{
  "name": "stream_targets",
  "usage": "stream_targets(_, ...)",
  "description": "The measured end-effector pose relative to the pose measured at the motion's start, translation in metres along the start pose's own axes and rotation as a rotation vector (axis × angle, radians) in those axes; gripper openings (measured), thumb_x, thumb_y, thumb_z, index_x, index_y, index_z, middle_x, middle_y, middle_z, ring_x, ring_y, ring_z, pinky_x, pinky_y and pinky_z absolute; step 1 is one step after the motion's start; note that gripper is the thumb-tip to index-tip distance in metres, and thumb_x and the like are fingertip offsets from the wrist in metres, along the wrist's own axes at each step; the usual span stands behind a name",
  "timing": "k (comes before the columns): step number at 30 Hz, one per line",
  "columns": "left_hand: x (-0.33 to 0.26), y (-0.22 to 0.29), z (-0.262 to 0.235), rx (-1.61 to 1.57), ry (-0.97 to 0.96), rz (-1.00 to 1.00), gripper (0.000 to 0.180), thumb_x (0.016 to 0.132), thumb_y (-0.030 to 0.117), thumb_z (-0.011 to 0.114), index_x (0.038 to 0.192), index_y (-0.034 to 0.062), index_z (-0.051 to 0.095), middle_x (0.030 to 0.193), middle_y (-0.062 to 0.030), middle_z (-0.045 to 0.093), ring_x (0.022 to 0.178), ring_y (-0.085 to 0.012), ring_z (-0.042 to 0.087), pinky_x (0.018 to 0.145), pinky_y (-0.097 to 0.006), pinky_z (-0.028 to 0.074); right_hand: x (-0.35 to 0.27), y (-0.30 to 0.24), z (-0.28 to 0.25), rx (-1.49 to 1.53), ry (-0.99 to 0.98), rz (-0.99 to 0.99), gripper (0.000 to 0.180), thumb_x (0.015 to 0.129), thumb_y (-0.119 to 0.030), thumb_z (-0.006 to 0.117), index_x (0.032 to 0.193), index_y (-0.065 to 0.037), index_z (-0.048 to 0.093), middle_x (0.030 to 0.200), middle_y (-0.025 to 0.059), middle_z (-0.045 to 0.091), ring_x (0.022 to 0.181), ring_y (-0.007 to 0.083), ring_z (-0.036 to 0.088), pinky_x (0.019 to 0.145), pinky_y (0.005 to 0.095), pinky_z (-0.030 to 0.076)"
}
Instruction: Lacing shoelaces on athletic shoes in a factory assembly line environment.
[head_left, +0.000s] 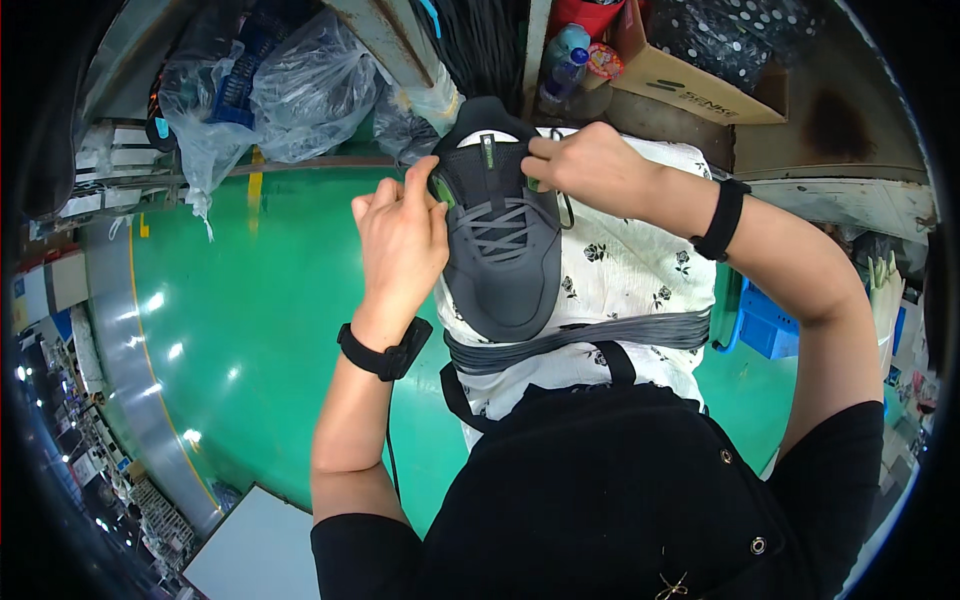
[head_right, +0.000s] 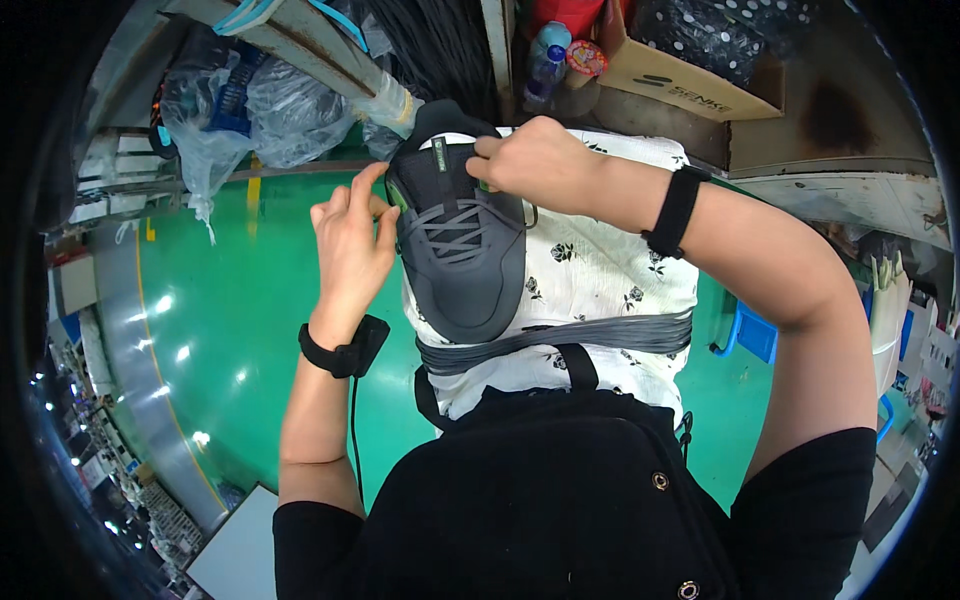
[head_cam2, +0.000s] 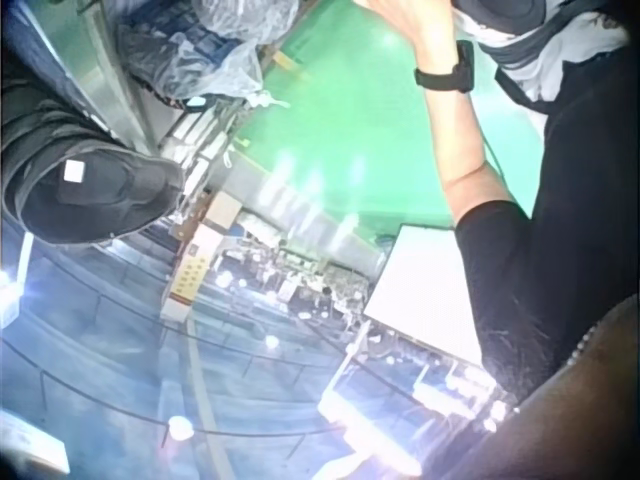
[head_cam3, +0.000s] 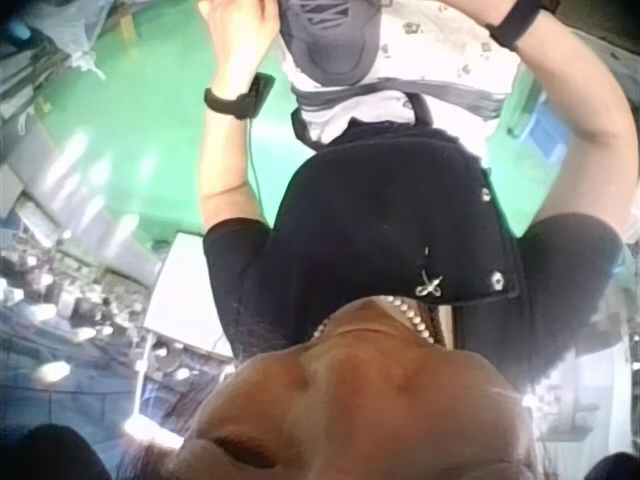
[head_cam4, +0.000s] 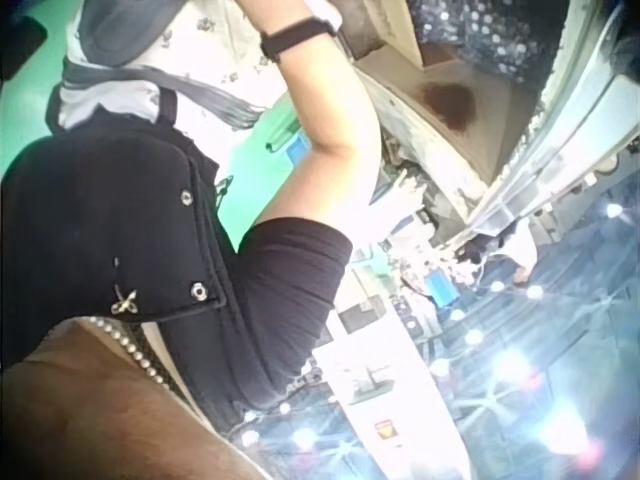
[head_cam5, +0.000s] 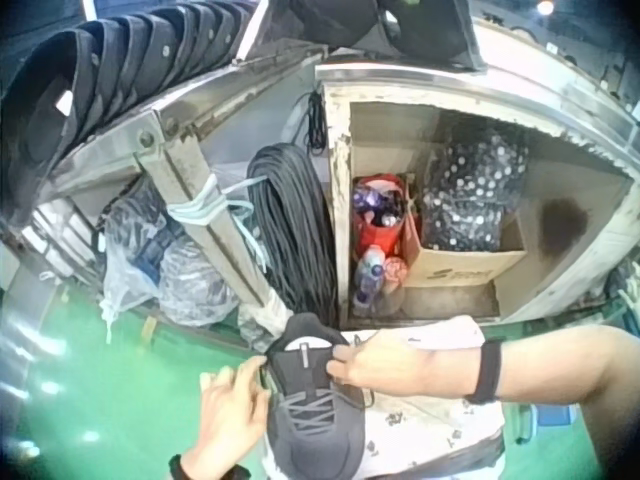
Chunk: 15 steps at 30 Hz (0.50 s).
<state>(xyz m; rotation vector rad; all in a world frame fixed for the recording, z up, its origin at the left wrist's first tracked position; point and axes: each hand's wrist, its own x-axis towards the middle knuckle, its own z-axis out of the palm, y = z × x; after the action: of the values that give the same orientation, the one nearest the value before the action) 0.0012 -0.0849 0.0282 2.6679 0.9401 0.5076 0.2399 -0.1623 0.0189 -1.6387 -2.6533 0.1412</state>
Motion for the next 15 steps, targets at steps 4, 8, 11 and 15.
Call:
stream_targets(4, 0.016, 0.002, 0.001, -0.014, -0.089, 0.046, 0.041, 0.075, 0.006, 0.068, 0.114, 0.011, 0.058, 0.068, -0.0053, 0.06, 0.078, -0.0227, 0.055, 0.073, -0.037, 0.034, 0.003, 0.013, -0.008, 0.141, 0.186, 0.07, 0.032, 0.068, -0.016, 0.073, 0.091, -0.007, 0.052, 0.092, 0.0062, 0.052, 0.077, 0.025, 0.062, 0.061, 0.0368, 0.052)
stream_targets(8, 0.043, -0.012, -0.015, 0.168, -0.26, 0.368, 0.023, 0.07, 0.015, 0.073, 0.092, 0.0134, 0.064, 0.068, -0.0028, 0.06, 0.08, -0.0224, 0.055, 0.077, -0.039, 0.037, 0.023, 0.036, -0.005, 0.237, 0.003, -0.262, 0.036, 0.065, -0.017, 0.075, 0.092, -0.005, 0.055, 0.093, 0.005, 0.055, 0.091, 0.0243, 0.06, 0.072, 0.0392, 0.05)
stream_targets(11, 0.053, -0.037, -0.023, 0.177, -0.315, 0.56, 0.026, 0.063, 0.026, 0.076, 0.085, 0.0164, 0.065, 0.075, 0.0017, 0.058, 0.088, -0.0204, 0.055, 0.095, -0.046, 0.037, 0.029, 0.045, -0.004, 0.427, -0.139, -0.198, 0.031, 0.065, -0.017, 0.076, 0.086, -0.004, 0.056, 0.086, 0.0056, 0.057, 0.086, 0.0287, 0.059, 0.07, 0.0418, 0.047)
stream_targets(15, 0.046, -0.054, -0.02, 0.09, -0.196, 0.612, 0.024, 0.064, 0.025, 0.076, 0.086, 0.0171, 0.068, 0.081, -0.0017, 0.054, 0.092, -0.0219, 0.054, 0.097, -0.047, 0.039, 0.016, 0.043, 0.007, 0.623, -0.064, -0.079, 0.031, 0.066, -0.015, 0.077, 0.085, -0.004, 0.056, 0.088, 0.005, 0.058, 0.084, 0.029, 0.059, 0.068, 0.0423, 0.045)
